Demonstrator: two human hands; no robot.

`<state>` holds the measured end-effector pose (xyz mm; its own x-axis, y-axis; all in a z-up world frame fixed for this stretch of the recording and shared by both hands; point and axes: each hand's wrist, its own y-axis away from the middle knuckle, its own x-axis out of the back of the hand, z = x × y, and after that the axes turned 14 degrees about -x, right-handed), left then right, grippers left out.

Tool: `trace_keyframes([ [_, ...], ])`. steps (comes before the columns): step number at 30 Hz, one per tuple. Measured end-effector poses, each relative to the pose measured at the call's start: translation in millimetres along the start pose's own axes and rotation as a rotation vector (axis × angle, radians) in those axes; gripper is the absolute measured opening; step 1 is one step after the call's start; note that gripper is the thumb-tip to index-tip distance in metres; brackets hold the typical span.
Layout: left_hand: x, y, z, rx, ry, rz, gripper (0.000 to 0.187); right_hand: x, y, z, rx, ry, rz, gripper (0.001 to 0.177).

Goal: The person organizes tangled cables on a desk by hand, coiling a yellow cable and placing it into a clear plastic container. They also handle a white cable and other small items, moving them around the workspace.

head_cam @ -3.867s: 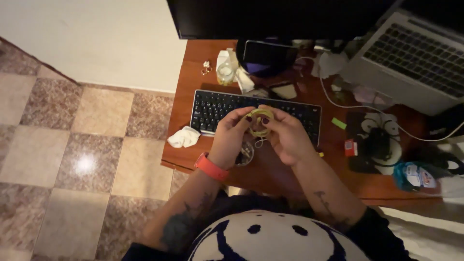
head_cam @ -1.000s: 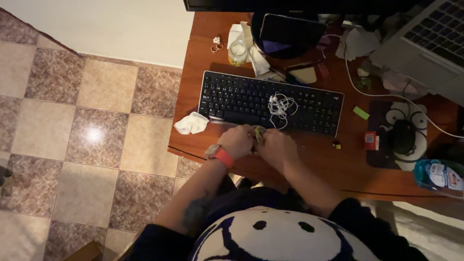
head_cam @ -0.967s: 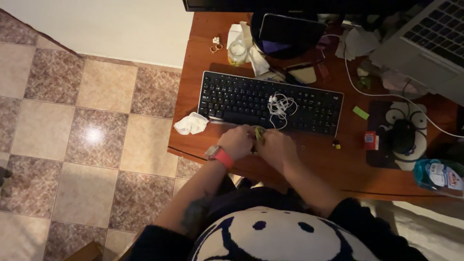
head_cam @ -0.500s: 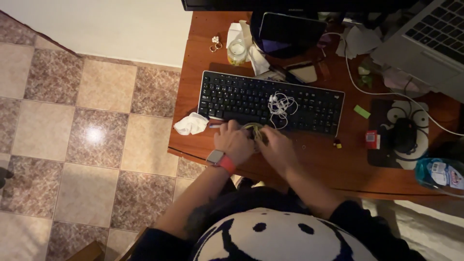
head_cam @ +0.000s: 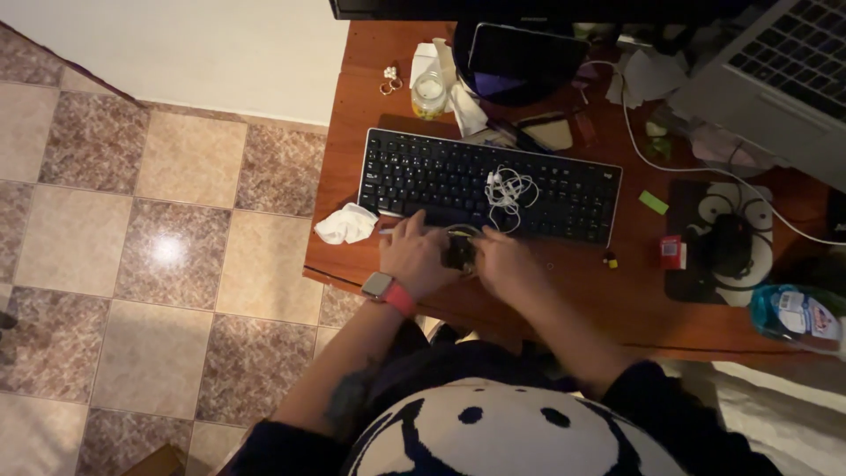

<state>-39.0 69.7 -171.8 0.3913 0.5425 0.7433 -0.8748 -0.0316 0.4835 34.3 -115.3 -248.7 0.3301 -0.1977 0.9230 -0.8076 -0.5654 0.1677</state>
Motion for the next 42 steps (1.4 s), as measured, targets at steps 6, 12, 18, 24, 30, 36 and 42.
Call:
trace_keyframes([
  [6,-2.8,11.2,10.8,-0.139,-0.094,0.106,0.070,23.9,-7.8,-9.1,-0.104,0.028,-0.012,0.019],
  [12,-12.2,4.4,7.3,-0.106,-0.044,0.063,0.077,14.8,-16.8,-10.2,-0.020,0.078,0.010,0.023],
  [18,-13.0,-3.9,3.0,-0.140,-0.088,0.004,0.067,25.6,-16.8,-14.9,0.127,0.063,-0.013,0.037],
  [24,-15.5,-12.9,-10.5,-0.176,-0.110,0.123,0.066,31.2,-20.7,-12.3,-0.001,0.192,-0.263,0.034],
  [30,-27.9,-17.3,-15.7,-0.182,-0.166,0.096,0.063,49.8,-15.2,-29.4,-0.058,0.258,-0.349,0.043],
  [36,-19.8,-13.4,-10.7,-0.315,-0.145,0.104,0.073,53.0,-5.6,-21.2,-0.205,0.208,-0.409,0.027],
  [42,-39.1,-24.1,-27.4,-0.447,-0.061,0.171,0.078,53.0,-38.9,10.6,-0.362,-0.257,-0.206,0.022],
])
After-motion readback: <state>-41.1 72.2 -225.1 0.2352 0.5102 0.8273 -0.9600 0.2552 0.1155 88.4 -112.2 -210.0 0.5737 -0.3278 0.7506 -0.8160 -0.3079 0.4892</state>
